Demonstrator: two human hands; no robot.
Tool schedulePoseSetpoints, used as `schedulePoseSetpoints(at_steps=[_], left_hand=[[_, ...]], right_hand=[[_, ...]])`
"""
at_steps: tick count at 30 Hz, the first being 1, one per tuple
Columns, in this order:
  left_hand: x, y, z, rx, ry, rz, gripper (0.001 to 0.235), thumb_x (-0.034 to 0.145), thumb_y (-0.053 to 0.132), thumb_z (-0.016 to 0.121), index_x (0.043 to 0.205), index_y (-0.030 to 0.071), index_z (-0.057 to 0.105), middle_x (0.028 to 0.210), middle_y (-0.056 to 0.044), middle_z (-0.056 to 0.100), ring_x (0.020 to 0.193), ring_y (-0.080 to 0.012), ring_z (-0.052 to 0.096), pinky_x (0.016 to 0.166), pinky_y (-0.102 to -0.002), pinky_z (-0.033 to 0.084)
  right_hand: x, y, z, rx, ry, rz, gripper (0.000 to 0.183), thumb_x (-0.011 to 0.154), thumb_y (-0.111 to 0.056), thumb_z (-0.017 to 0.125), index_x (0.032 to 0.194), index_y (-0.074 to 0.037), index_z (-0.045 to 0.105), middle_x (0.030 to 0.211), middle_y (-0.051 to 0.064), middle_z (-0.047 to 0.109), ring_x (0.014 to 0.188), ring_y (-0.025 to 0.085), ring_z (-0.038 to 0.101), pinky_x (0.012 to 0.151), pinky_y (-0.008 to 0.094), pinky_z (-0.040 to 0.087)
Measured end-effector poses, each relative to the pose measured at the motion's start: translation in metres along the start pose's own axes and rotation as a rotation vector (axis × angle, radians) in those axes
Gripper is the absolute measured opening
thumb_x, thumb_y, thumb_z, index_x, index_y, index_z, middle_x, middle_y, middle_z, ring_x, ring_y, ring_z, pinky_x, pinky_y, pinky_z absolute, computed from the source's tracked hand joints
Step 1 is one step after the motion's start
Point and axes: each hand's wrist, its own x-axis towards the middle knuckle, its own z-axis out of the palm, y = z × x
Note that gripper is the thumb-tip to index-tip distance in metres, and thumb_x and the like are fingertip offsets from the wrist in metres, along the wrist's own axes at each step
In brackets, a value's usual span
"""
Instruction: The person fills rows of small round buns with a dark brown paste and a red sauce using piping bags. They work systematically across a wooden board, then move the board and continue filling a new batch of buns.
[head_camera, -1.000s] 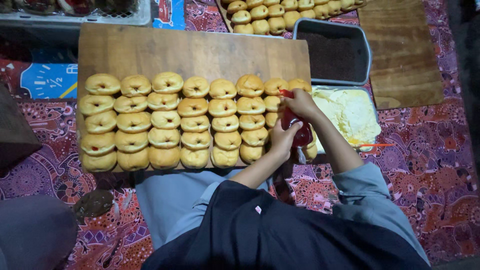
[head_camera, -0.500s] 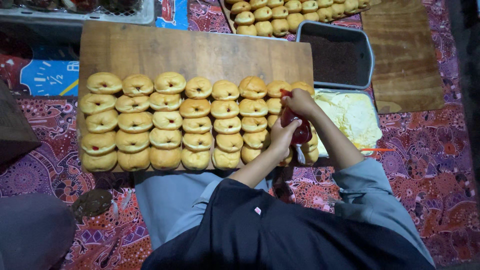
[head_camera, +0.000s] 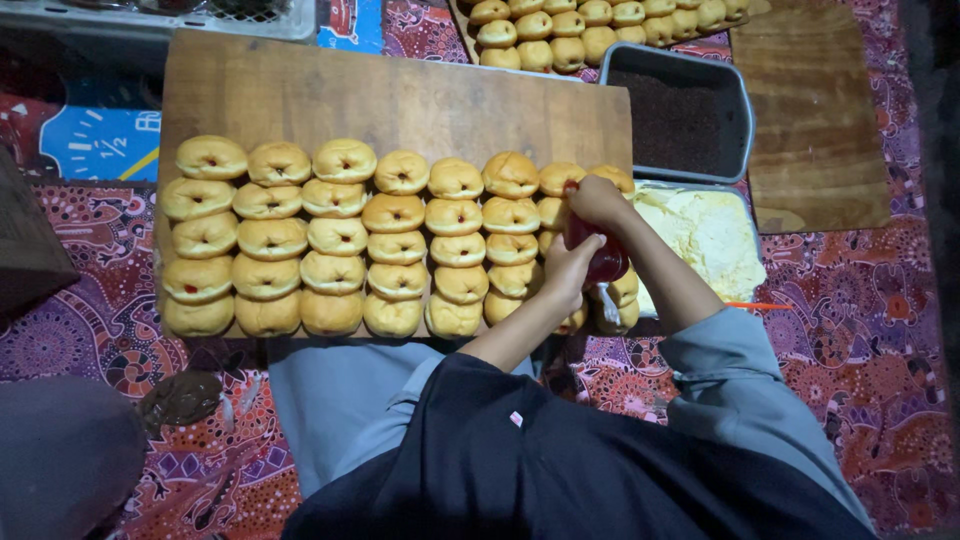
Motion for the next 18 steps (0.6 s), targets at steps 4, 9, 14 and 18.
schedulePoseSetpoints(at_steps=[4, 9, 14, 18], left_hand=[[0.000, -0.007, 0.004, 0.016, -0.039, 0.106, 0.037, 0.084, 0.010, 0.076, 0.117, 0.002, 0.063, 0.108, -0.008, 0.072, 0.093, -0.0164, 0.069, 0.083, -0.032, 0.057], [-0.001, -0.014, 0.008, 0.062, -0.066, 0.128, 0.036, 0.084, 0.009, 0.075, 0.117, 0.003, 0.061, 0.108, -0.008, 0.071, 0.096, -0.0166, 0.068, 0.085, -0.033, 0.056], [-0.006, -0.020, 0.012, 0.066, -0.109, 0.139, 0.033, 0.085, 0.008, 0.073, 0.114, 0.001, 0.060, 0.105, -0.008, 0.070, 0.094, -0.0174, 0.067, 0.084, -0.034, 0.055], [-0.008, -0.023, 0.016, 0.137, -0.076, 0.147, 0.037, 0.084, 0.009, 0.074, 0.116, 0.002, 0.057, 0.106, -0.009, 0.068, 0.094, -0.0170, 0.066, 0.085, -0.033, 0.056]], right_hand=[[0.010, 0.010, 0.007, 0.026, -0.001, -0.003, 0.045, 0.098, -0.035, 0.059, 0.100, 0.007, 0.074, 0.098, 0.034, 0.070, 0.094, 0.047, 0.070, 0.084, 0.052, 0.054], [0.035, 0.029, 0.014, -0.050, -0.059, -0.019, 0.043, 0.096, -0.033, 0.060, 0.097, 0.008, 0.074, 0.095, 0.033, 0.071, 0.089, 0.046, 0.072, 0.080, 0.051, 0.055], [0.046, 0.044, 0.018, 0.083, -0.128, -0.048, 0.041, 0.096, -0.032, 0.061, 0.096, 0.007, 0.074, 0.087, 0.028, 0.073, 0.076, 0.036, 0.073, 0.069, 0.047, 0.055], [0.042, 0.045, 0.012, 0.259, -0.192, 0.052, 0.040, 0.095, -0.032, 0.063, 0.096, 0.006, 0.076, 0.084, 0.021, 0.074, 0.070, 0.027, 0.066, 0.065, 0.045, 0.052]])
